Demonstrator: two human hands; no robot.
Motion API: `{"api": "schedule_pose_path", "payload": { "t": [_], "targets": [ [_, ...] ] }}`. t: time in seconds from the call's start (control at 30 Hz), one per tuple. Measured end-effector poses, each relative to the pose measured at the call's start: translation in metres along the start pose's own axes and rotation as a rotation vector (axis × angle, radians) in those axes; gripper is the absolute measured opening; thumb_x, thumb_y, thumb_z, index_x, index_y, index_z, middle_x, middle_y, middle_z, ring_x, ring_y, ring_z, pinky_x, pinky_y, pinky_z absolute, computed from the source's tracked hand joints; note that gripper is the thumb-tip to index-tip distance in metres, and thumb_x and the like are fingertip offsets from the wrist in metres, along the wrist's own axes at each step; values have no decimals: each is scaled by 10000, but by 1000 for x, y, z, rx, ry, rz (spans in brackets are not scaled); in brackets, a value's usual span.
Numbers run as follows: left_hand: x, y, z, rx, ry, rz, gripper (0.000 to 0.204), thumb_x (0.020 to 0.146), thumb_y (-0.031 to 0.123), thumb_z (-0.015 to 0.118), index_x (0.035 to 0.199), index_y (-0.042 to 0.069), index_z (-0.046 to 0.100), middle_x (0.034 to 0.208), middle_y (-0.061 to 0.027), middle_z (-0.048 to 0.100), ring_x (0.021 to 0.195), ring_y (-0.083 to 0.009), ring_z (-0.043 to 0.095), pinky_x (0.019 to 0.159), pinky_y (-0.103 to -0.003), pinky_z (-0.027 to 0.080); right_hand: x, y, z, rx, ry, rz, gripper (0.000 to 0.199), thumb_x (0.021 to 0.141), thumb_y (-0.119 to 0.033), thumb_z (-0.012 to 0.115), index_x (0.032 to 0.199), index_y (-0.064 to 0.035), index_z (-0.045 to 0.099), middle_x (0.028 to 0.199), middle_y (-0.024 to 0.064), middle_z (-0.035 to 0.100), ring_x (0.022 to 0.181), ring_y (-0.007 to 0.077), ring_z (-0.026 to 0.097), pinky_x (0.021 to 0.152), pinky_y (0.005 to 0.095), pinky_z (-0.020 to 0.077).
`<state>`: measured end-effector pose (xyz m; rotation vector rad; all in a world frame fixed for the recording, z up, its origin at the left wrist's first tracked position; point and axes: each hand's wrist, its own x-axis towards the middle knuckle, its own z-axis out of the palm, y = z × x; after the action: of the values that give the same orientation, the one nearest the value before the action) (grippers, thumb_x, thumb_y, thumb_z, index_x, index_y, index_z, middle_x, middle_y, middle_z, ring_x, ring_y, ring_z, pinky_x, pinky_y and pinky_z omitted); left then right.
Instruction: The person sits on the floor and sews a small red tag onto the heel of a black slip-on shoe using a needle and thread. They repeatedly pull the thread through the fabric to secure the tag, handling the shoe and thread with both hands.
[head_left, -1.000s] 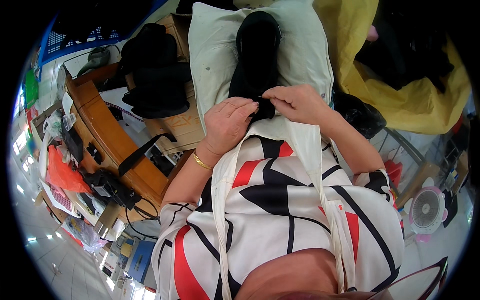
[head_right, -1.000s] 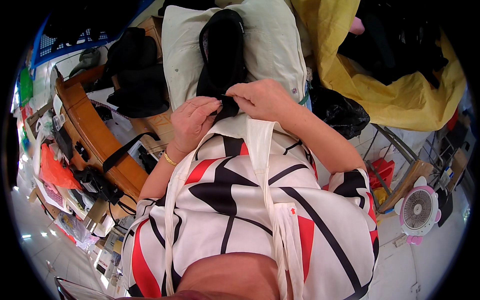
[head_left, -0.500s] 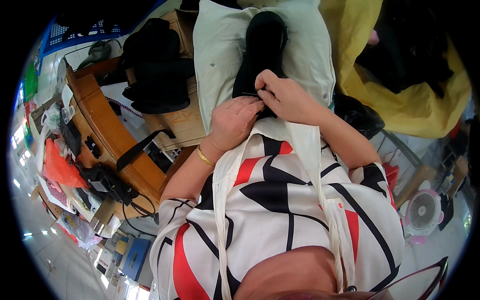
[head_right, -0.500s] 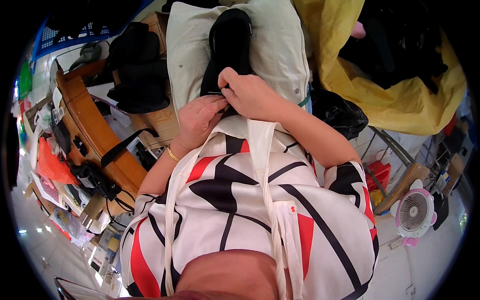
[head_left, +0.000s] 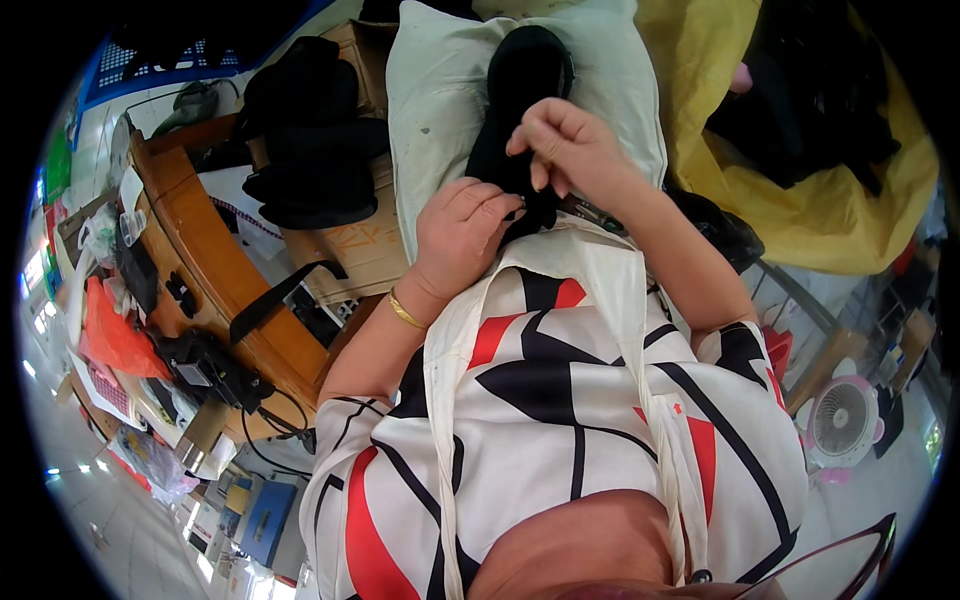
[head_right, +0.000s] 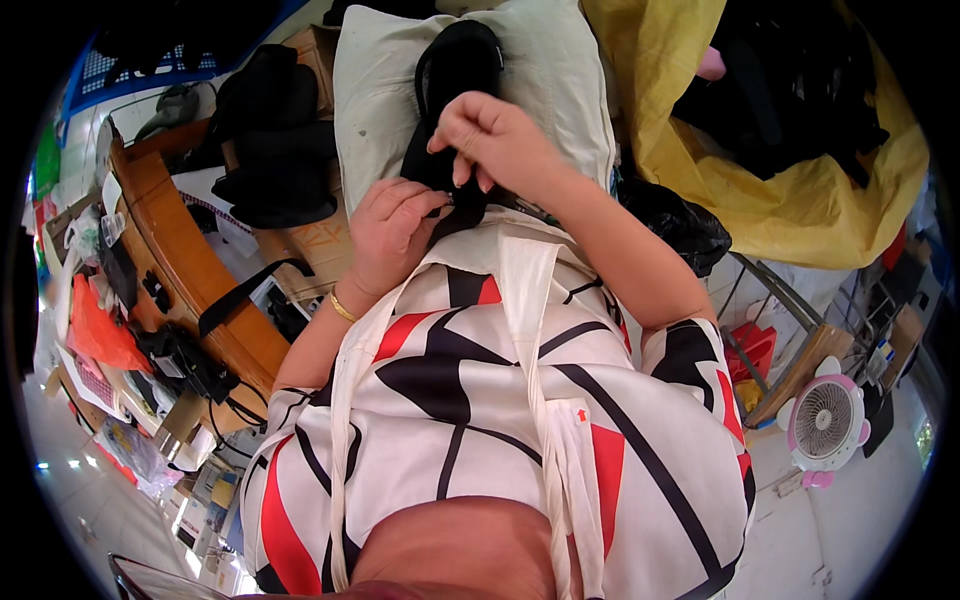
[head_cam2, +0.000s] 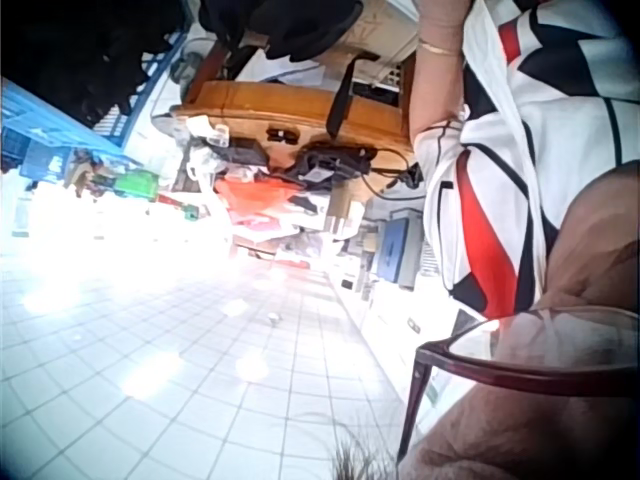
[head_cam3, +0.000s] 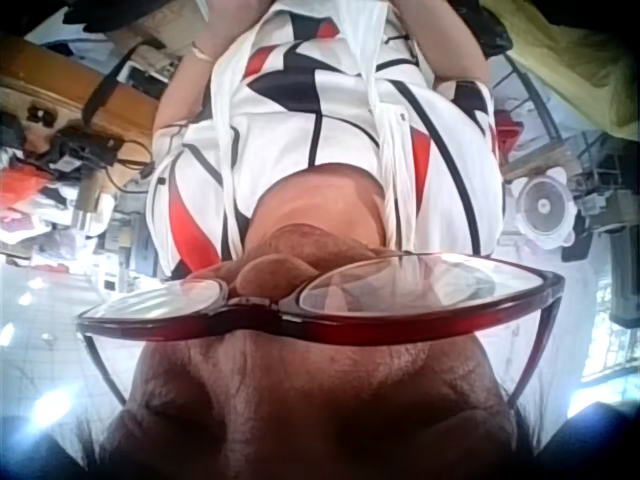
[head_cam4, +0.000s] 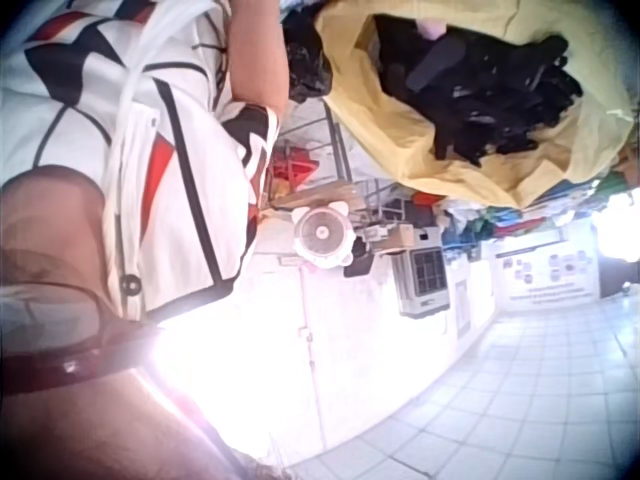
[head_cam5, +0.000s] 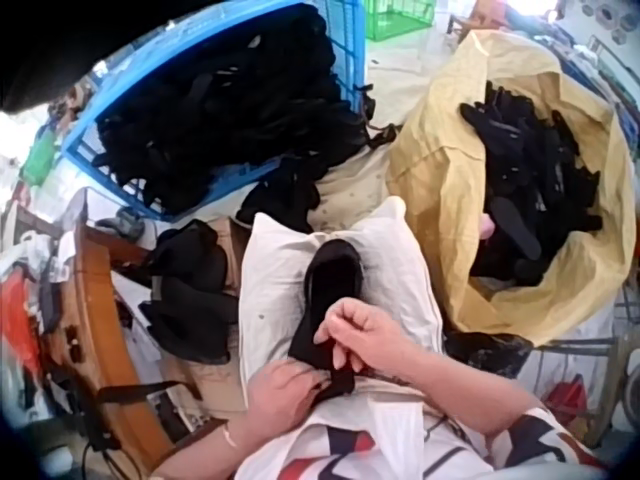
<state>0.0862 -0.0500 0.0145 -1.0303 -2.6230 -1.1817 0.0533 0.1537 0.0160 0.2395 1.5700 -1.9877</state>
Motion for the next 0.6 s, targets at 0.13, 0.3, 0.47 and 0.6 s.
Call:
{"api": "schedule_pose_path", "payload": {
  "t": [0.13, 0.3, 0.47, 0.6],
  "targets": [
    [5, 1, -2, -52, -16, -110, 258, 667, -6, 775, 896, 68, 682, 864, -67, 636, 791, -270, 600, 671, -346, 493, -13, -23, -28, 380, -15, -150, 190, 1001, -234, 562, 1026, -47, 551, 712, 14, 587, 565, 91, 557, 509, 216, 440],
    [7, 0, -2, -85, -94, -195, 194, 724, 23, 773, 891, 64, 683, 851, -72, 643, 774, -260, 591, 644, -337, 478, -30, -43, -53, 691, 71, -521, 153, 1005, -166, 540, 1025, -16, 561, 717, 11, 566, 601, 101, 547, 567, 220, 445],
    [10, -1, -4, -131, -125, -210, 204, 742, 39, 769, 920, 63, 673, 863, -77, 644, 799, -268, 588, 674, -344, 476, -38, -12, -18, -15, 100, -225, 117, 982, -136, 556, 987, -33, 612, 751, 13, 596, 637, 96, 571, 584, 258, 453],
    [8, 3, -6, -94, -128, -246, 217, 748, 51, 772, 927, 56, 648, 879, -85, 646, 818, -274, 585, 704, -351, 476, -43, 14, -4, -560, 80, -236, 96, 916, -156, 608, 965, -77, 634, 720, 71, 641, 620, 218, 626, 568, 336, 476]
  ]
}}
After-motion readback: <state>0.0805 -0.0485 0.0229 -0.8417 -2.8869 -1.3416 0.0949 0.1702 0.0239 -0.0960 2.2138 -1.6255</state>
